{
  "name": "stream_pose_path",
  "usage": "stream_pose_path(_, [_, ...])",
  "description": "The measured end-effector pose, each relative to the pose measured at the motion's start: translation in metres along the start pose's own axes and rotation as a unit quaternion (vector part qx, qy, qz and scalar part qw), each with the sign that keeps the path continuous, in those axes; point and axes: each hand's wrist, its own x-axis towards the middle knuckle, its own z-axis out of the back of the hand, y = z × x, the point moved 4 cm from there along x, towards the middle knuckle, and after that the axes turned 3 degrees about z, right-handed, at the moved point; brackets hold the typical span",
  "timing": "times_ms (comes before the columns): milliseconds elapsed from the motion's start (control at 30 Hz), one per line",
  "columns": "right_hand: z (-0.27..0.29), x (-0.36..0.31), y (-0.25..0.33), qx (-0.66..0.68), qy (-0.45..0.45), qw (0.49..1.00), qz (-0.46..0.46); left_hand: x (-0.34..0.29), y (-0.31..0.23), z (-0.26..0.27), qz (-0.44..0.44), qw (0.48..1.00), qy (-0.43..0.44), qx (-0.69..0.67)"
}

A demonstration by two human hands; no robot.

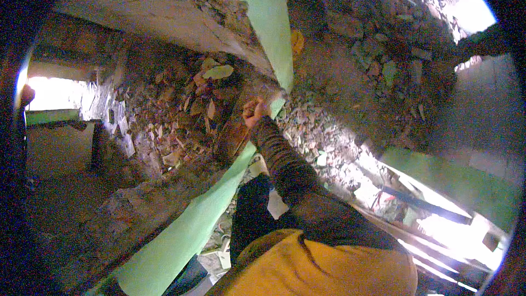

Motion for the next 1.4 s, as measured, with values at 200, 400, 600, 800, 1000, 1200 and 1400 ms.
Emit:
stream_pose_path(200, [0.088,-0.12,0.094,0.021,0.055,0.991,-0.121,-0.002,-0.001,-0.001,0.16,0.925,-0.1,-0.331])
stream_pose_path(400, [0.252,-0.168,0.162,0.226,-0.271,0.933,0.073,0.003,-0.002,-0.003,0.184,0.864,-0.125,-0.452])
stream_pose_path(600, [0.127,-0.025,0.048,0.175,-0.114,0.978,-0.029,0.0,0.014,-0.005,0.194,0.859,-0.109,-0.461])
stream_pose_path(800, [0.025,-0.026,0.007,0.024,-0.073,0.995,-0.068,-0.002,0.022,-0.007,0.183,0.9,-0.088,-0.386])
stream_pose_path(1000, [0.147,-0.159,0.117,-0.026,-0.053,0.996,-0.066,-0.002,0.021,-0.013,0.2,0.895,-0.061,-0.394])
stream_pose_path(1200, [0.228,-0.177,0.184,0.177,-0.269,0.938,0.132,0.007,0.009,-0.022,0.209,0.899,-0.093,-0.373])
stream_pose_path(1400, [0.071,-0.012,0.037,0.184,-0.089,0.972,-0.117,0.012,0.011,-0.02,0.204,0.898,-0.103,-0.376])
